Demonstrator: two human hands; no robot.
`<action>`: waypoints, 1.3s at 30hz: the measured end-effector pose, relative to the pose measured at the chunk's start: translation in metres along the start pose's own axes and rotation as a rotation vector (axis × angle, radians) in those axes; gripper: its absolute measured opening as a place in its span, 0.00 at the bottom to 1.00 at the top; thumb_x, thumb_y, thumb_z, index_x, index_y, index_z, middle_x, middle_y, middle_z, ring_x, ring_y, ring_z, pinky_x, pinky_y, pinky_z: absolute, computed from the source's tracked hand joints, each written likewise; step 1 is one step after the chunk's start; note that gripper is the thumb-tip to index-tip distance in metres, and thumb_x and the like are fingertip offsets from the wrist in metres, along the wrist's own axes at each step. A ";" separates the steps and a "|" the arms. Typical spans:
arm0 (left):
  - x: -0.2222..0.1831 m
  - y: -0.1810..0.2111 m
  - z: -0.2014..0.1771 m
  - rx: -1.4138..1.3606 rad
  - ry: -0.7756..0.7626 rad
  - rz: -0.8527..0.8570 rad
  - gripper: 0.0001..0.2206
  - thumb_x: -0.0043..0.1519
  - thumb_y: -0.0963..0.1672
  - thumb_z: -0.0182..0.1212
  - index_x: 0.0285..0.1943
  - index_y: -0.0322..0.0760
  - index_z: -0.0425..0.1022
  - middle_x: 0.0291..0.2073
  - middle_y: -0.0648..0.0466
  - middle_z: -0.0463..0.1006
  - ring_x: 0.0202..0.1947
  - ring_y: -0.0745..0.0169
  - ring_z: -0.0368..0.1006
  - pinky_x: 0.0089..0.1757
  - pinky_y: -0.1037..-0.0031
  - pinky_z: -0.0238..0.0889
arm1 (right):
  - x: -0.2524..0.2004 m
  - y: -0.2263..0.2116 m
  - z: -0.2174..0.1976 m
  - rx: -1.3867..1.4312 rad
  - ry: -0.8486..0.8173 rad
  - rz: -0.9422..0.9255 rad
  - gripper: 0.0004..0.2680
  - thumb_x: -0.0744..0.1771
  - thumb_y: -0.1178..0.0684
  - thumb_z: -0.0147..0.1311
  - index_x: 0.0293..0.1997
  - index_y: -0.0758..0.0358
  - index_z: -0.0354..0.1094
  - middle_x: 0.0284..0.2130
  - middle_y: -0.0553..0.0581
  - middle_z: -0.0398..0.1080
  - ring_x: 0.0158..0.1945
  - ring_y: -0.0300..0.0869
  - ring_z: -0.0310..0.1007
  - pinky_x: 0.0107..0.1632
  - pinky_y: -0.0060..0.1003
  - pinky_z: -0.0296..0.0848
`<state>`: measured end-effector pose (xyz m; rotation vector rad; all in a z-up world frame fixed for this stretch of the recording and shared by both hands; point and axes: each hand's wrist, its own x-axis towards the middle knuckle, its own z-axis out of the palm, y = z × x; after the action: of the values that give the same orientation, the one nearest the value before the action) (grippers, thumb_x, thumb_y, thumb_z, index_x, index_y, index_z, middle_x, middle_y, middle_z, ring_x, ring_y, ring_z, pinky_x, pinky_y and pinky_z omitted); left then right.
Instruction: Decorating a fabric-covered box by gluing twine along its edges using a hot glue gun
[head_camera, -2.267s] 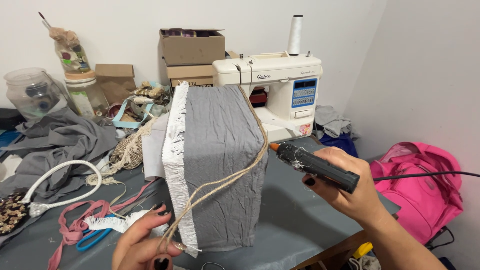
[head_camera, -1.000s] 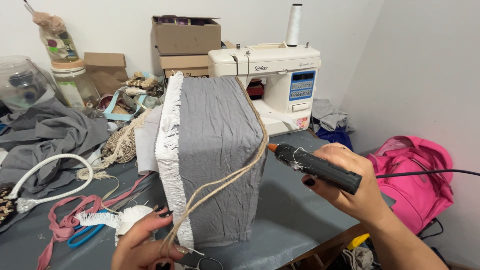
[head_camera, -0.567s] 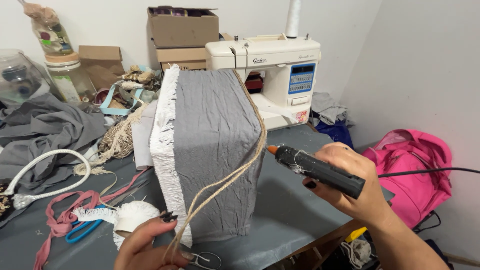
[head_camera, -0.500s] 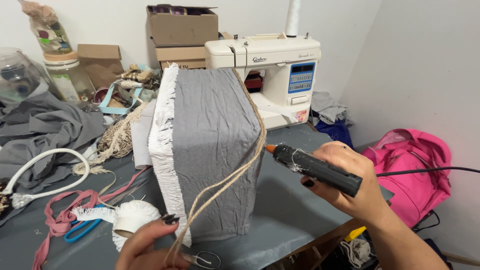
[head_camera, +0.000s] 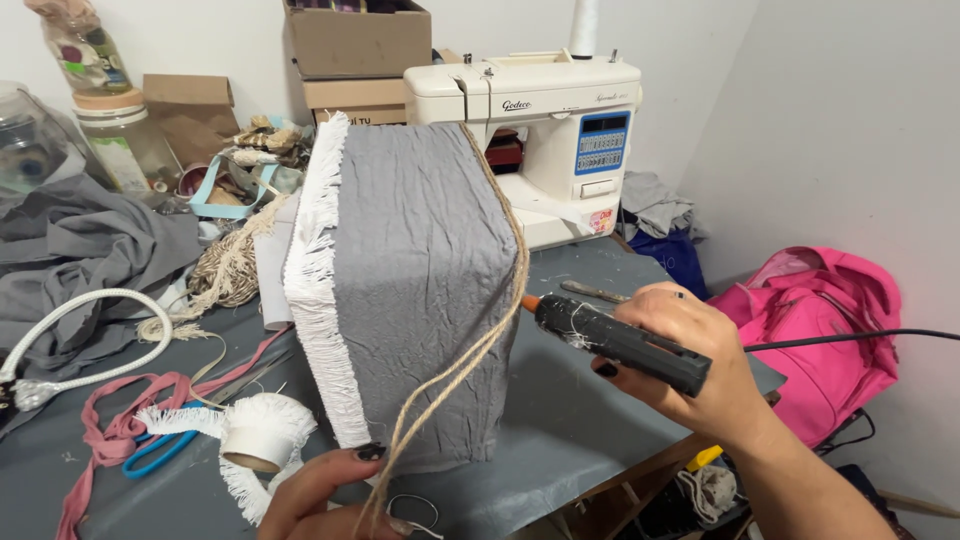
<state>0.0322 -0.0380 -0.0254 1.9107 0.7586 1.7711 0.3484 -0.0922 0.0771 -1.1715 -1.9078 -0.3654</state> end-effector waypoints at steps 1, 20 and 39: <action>-0.003 -0.007 -0.005 0.000 0.002 0.000 0.11 0.58 0.47 0.59 0.29 0.41 0.85 0.26 0.63 0.83 0.47 0.61 0.80 0.55 0.75 0.75 | -0.001 0.000 0.000 0.000 -0.001 -0.002 0.09 0.66 0.46 0.55 0.39 0.61 0.72 0.30 0.49 0.74 0.32 0.47 0.72 0.47 0.41 0.72; -0.006 0.037 0.020 0.050 0.064 -0.070 0.13 0.59 0.47 0.57 0.22 0.42 0.79 0.19 0.66 0.78 0.35 0.68 0.80 0.48 0.81 0.73 | -0.014 0.002 0.002 -0.039 -0.134 -0.011 0.16 0.69 0.37 0.44 0.40 0.59 0.71 0.33 0.48 0.75 0.34 0.46 0.73 0.48 0.42 0.71; -0.027 -0.063 -0.004 -0.285 -0.723 0.057 0.13 0.66 0.49 0.60 0.40 0.41 0.87 0.50 0.51 0.80 0.50 0.59 0.83 0.48 0.74 0.78 | -0.029 0.013 0.012 -0.058 -0.180 0.032 0.14 0.68 0.39 0.47 0.41 0.59 0.71 0.31 0.50 0.72 0.35 0.48 0.71 0.48 0.42 0.69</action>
<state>0.0207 -0.0077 -0.0861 2.1525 0.1803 1.0038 0.3593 -0.0951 0.0446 -1.3095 -2.0419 -0.3077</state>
